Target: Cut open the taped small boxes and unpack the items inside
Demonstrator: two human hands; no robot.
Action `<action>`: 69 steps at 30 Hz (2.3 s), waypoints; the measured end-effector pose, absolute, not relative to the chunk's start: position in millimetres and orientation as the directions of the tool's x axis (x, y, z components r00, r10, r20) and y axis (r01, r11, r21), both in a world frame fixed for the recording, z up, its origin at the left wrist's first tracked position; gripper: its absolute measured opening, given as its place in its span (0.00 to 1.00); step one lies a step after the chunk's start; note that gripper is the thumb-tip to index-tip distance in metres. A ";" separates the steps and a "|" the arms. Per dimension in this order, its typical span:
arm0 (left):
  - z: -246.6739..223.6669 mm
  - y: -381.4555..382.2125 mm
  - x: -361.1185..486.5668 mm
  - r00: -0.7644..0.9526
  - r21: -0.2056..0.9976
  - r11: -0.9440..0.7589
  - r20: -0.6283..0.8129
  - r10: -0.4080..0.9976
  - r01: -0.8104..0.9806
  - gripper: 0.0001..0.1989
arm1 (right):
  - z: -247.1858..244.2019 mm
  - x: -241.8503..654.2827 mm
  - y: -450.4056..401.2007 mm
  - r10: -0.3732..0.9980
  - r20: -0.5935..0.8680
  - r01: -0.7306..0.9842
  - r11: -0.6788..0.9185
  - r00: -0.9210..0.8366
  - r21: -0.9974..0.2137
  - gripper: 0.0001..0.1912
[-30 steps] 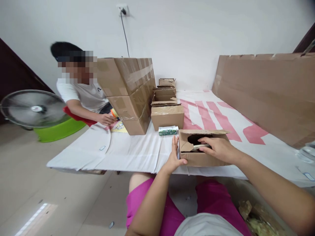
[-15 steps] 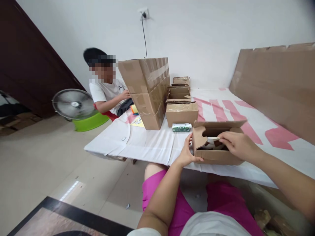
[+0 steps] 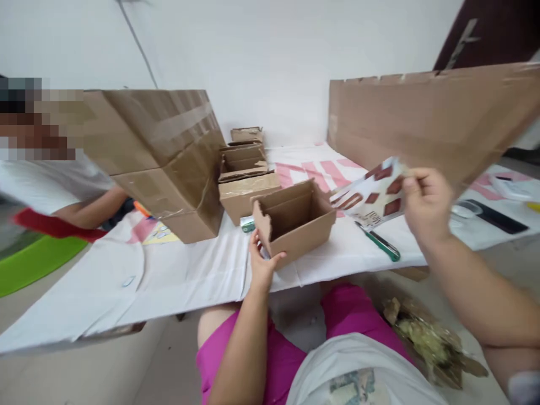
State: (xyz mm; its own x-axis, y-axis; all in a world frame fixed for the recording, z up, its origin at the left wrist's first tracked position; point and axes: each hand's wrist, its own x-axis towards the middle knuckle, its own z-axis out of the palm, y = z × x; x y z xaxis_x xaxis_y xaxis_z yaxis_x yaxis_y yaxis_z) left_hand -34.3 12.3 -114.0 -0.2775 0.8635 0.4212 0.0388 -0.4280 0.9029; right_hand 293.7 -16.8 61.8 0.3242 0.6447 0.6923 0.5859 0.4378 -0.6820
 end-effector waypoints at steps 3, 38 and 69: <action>-117.8 17.3 -36.5 -0.299 0.908 -0.419 0.401 0.866 0.005 0.50 | 32.3 298.2 -18.3 0.733 0.676 0.712 0.436 0.074 -0.550 0.18; -97.9 4.3 -35.8 -0.443 0.837 -0.488 0.350 0.825 -0.247 0.38 | -129.6 300.0 -18.4 0.908 0.354 0.613 0.150 0.225 -0.776 0.45; -113.3 -29.1 79.1 0.208 0.889 -0.256 0.188 0.960 0.379 0.35 | -142.9 304.3 -18.8 0.883 0.452 0.670 0.263 0.123 -0.695 0.36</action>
State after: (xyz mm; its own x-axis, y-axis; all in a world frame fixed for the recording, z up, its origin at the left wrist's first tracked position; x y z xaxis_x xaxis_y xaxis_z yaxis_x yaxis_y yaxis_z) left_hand 79.1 -29.1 -113.3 0.2084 0.9598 0.1879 0.3790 -0.2564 0.8892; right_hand 304.3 -18.8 -142.9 0.1226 0.8835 0.4521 0.6697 0.2626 -0.6946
